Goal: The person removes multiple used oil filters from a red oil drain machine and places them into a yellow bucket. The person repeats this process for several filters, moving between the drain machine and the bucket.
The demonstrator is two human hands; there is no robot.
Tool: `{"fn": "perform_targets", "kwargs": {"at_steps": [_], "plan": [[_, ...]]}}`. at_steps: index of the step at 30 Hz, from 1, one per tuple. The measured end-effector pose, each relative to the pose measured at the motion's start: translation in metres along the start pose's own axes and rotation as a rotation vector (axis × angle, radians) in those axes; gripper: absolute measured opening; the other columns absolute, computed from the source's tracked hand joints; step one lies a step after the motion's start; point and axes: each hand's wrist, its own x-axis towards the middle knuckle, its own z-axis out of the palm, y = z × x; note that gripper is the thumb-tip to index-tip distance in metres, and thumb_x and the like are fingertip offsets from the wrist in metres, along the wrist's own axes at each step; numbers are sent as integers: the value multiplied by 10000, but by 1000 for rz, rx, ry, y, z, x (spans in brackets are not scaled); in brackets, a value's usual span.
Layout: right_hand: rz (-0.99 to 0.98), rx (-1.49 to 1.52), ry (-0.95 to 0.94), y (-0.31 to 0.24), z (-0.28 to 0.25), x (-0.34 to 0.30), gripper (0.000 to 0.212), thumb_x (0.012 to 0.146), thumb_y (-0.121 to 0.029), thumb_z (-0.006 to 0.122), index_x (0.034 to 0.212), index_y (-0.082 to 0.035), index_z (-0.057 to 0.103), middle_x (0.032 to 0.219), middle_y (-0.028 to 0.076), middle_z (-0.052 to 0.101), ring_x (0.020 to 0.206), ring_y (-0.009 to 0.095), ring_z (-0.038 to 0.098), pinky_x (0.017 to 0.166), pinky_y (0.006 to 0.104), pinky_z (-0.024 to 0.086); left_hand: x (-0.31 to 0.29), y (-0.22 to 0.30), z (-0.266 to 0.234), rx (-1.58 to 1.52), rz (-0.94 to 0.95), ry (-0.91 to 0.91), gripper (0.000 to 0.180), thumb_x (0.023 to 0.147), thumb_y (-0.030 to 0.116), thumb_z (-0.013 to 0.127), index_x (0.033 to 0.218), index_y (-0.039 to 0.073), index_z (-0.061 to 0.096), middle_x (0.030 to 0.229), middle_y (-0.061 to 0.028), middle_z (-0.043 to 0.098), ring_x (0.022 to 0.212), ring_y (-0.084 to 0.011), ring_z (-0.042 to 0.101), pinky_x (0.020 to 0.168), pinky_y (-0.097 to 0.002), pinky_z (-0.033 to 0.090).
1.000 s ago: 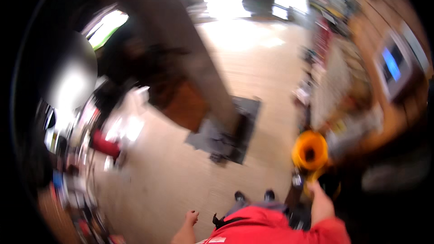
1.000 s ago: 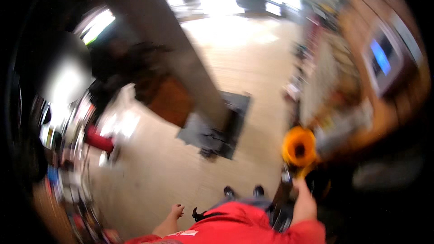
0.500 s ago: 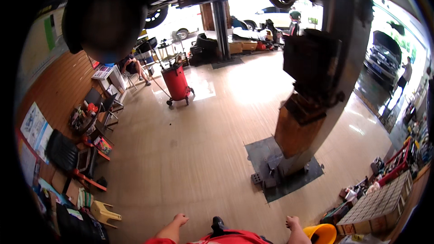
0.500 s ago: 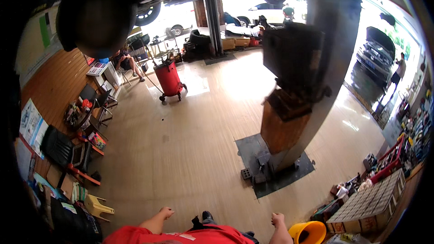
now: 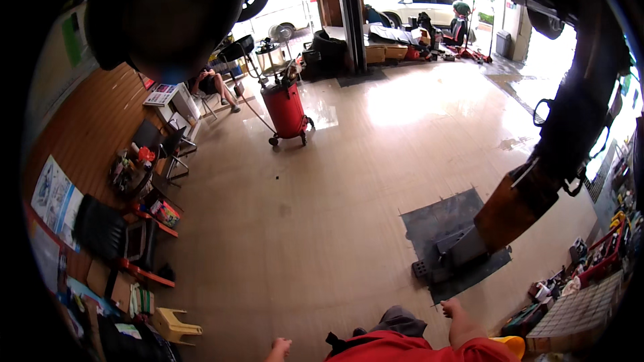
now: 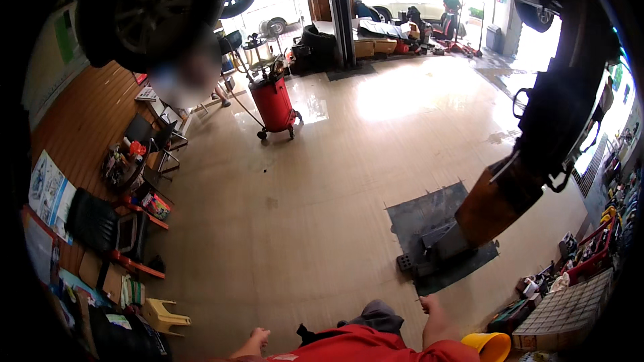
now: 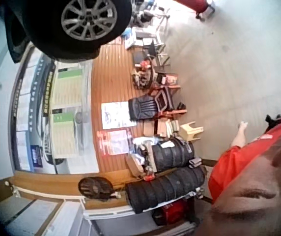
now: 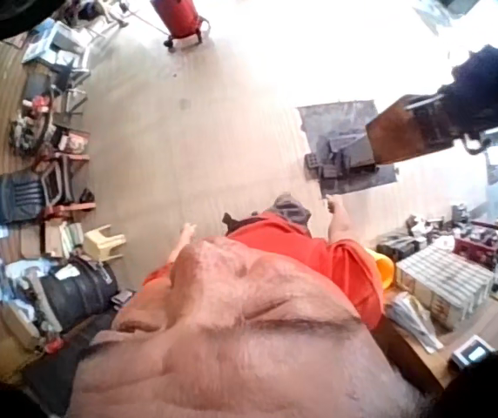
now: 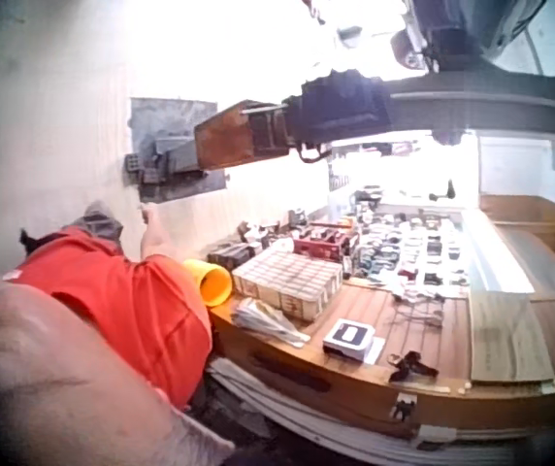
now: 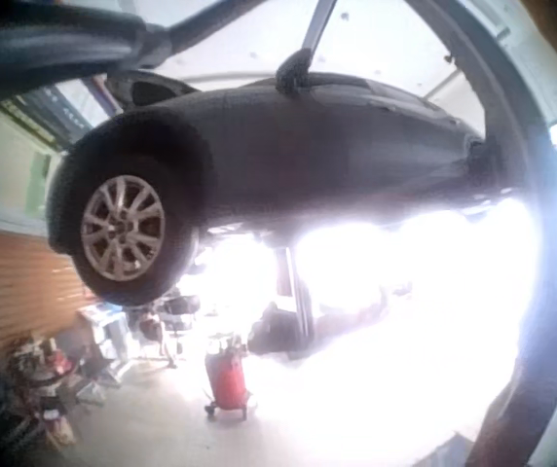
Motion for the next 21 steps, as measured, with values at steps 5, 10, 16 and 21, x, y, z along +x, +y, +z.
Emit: {"fn": "perform_targets", "kwargs": {"at_steps": [5, 10, 16, 21], "plan": [[90, -129, -10, -96, 39, 54, 277, 848, -260, 665, 933, -1, 615, 825, 128, 628, 700, 288, 618, 608, 433, 522, 20, 20, -4, -79, -170, -153, 506, 854, 234, 622, 1309, 65, 479, 816, -111, 599, 516, -203, 542, 439, -356, 462], [-279, -587, 19, -225, 84, 139, 456, 811, -449, 611, 898, -6, 679, 941, 177, 670, 929, 296, 638, 788, 373, 492, 45, 114, -24, -123, -220, -74, 490, 863, 208, 603, 1306, 46, 471, 799, -107, 592, 522, -201, 546, 435, -357, 456], [-721, -543, 112, -452, 115, 194, 407, 831, -416, 576, 987, -53, 673, 778, 156, 661, 720, 284, 648, 676, 402, 507, 101, 283, -86, -409, 108, 105, 474, 865, 155, 586, 1296, 20, 438, 804, -90, 589, 505, -148, 513, 419, -278, 431], [-675, -334, -57, -624, 137, 158, 432, 819, -399, 589, 1082, -64, 659, 1067, 192, 642, 1006, 329, 609, 877, 396, 474, 122, 392, -106, -423, 167, 171, 486, 874, 128, 573, 1321, 19, 414, 920, -97, 584, 576, -149, 531, 429, -281, 416]]}}
